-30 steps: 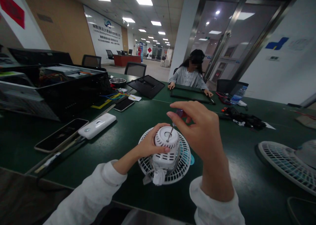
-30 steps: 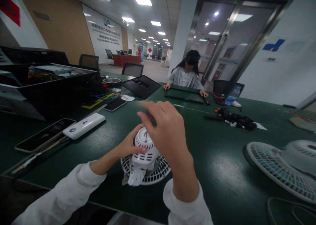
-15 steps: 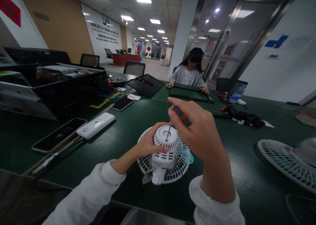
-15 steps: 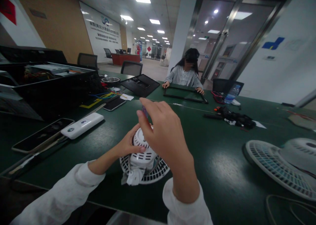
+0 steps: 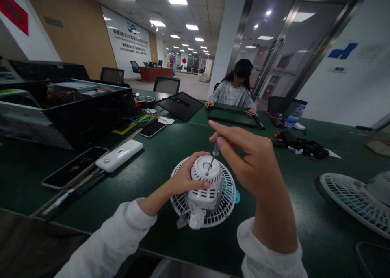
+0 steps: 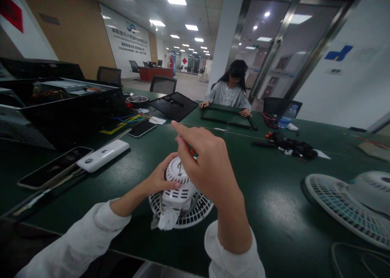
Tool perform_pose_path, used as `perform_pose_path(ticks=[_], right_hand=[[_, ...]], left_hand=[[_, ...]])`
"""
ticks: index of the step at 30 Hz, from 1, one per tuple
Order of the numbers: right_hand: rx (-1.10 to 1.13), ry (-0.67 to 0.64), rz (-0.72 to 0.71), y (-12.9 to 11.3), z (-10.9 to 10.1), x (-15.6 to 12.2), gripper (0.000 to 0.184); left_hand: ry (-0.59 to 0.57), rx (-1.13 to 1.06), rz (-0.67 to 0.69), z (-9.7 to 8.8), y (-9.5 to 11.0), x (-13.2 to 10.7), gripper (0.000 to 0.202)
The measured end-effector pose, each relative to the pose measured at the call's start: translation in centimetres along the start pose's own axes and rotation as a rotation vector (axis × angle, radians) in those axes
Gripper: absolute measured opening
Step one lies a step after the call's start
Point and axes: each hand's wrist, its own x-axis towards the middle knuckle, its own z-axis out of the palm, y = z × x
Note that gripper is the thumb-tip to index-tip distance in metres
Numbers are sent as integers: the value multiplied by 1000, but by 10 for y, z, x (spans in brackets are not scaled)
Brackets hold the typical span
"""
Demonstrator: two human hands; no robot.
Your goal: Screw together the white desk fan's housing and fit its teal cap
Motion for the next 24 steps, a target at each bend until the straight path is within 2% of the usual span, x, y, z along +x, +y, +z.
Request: perform_pose_path(ticks=[4,6,11,17,22,24], right_hand=[[-192,94,19,0,6,1,18],[-218,86,36,0,8,1,20],[-64,-23,-3,-4,3,1,32],[-195,55,24,-3,6,1,19],[-64,-64,46,-4,2,0,33],[-44,-68,35,-4,1,0,34]], left_hand=[[10,17,11,0,-1,0,72],[16,27,4,0,-1,0,73],[2,8,-8,0,-1,0,72],[13,14,18,0,-1,1,71],[3,7,12,1,-1,1,73],[-2,7,9,0,-1,1,73]])
